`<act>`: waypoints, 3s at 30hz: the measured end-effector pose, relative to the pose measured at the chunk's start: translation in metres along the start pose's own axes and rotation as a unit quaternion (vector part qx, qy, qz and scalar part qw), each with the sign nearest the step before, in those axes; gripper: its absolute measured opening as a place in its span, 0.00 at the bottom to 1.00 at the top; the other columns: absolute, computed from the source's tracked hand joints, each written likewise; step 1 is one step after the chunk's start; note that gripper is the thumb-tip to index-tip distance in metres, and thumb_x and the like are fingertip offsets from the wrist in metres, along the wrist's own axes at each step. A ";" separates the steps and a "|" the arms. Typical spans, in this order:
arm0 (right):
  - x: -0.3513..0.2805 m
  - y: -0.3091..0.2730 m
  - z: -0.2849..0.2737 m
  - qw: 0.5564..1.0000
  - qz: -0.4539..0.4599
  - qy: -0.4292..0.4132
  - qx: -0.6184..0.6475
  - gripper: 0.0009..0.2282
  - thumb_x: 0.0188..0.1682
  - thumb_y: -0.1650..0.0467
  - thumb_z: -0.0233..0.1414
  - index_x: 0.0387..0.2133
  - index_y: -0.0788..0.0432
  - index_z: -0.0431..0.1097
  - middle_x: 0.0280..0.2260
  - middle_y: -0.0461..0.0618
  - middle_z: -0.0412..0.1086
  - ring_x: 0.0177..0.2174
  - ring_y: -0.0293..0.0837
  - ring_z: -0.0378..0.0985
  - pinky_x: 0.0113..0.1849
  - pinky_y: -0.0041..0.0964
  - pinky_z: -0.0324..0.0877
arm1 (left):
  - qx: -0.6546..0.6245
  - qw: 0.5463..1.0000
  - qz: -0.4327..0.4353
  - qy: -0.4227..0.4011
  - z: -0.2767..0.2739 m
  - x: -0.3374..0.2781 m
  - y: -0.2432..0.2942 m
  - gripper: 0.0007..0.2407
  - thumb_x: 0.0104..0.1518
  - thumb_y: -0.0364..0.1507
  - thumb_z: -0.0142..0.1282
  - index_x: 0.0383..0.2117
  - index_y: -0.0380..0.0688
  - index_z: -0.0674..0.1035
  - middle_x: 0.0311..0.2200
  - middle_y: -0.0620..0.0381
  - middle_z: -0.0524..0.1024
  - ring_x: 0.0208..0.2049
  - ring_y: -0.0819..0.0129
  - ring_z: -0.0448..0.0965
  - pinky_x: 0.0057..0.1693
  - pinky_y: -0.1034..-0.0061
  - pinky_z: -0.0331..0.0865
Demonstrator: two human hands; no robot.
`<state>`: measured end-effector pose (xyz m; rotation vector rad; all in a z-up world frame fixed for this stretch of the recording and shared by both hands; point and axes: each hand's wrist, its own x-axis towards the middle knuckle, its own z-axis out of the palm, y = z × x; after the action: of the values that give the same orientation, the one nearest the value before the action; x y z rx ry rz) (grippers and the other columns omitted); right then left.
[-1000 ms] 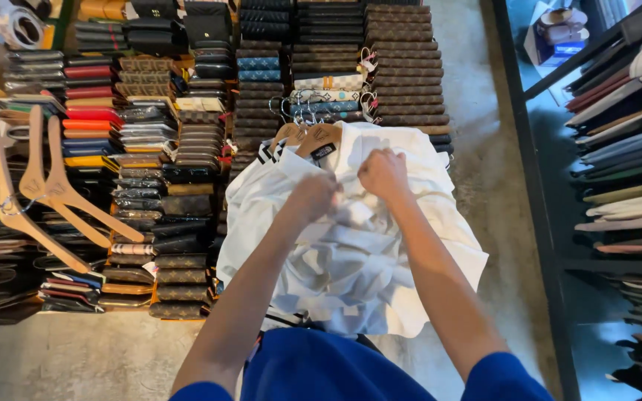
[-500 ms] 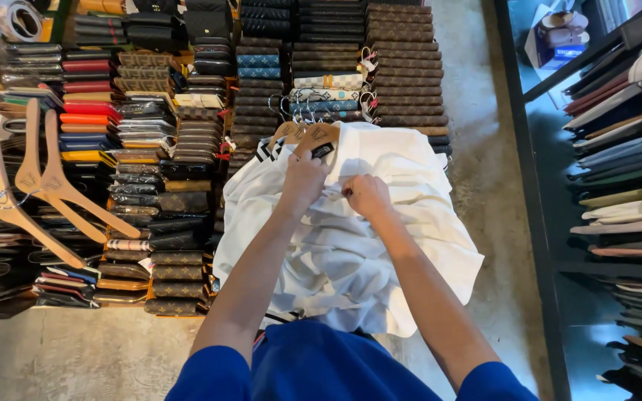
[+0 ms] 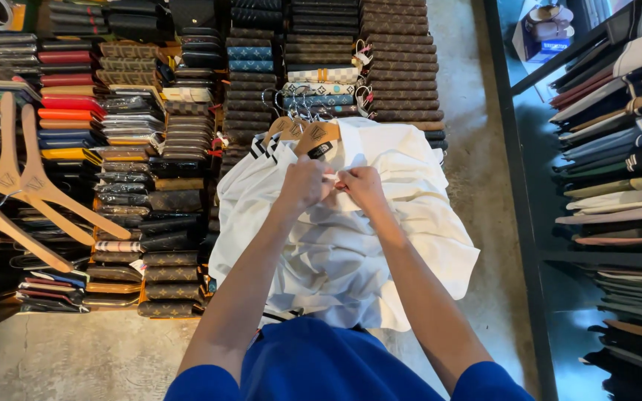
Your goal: The recorder removes multiple white polo shirts from wooden hangers and stacks them on a table filled with accessories.
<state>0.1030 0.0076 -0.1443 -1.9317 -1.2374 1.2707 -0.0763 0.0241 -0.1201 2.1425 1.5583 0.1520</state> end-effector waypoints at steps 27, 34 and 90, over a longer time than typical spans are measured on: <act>-0.001 0.016 0.016 0.995 0.011 0.054 0.082 0.05 0.34 0.66 0.57 0.17 0.52 0.79 0.12 0.45 0.67 0.15 0.35 0.67 0.21 0.29 0.63 | -0.275 0.945 -0.178 0.002 0.044 0.012 0.010 0.11 0.62 0.42 0.52 0.43 0.61 0.83 0.44 0.43 0.76 0.58 0.48 0.73 0.64 0.61 0.66; -0.031 -0.016 0.010 0.984 0.007 0.041 0.175 0.07 0.36 0.68 0.57 0.17 0.59 0.75 0.12 0.47 0.67 0.15 0.33 0.68 0.21 0.24 0.61 | -0.238 0.964 -0.108 0.044 0.026 0.003 0.019 0.09 0.61 0.38 0.54 0.34 0.53 0.84 0.36 0.40 0.80 0.52 0.42 0.75 0.60 0.54 0.69; 0.064 0.043 -0.091 0.958 -0.100 0.132 -0.233 0.17 0.45 0.72 0.55 0.49 0.58 0.70 0.41 0.64 0.74 0.46 0.66 0.77 0.51 0.58 0.72 | -0.156 0.970 -0.061 0.173 0.003 0.019 -0.061 0.09 0.46 0.40 0.70 0.32 0.70 0.83 0.31 0.70 0.80 0.42 0.68 0.83 0.54 0.75 0.67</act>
<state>0.2118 0.0510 -0.1674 -2.1350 -1.6427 0.6256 -0.1212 0.0550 -0.1532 1.8359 1.7152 0.7148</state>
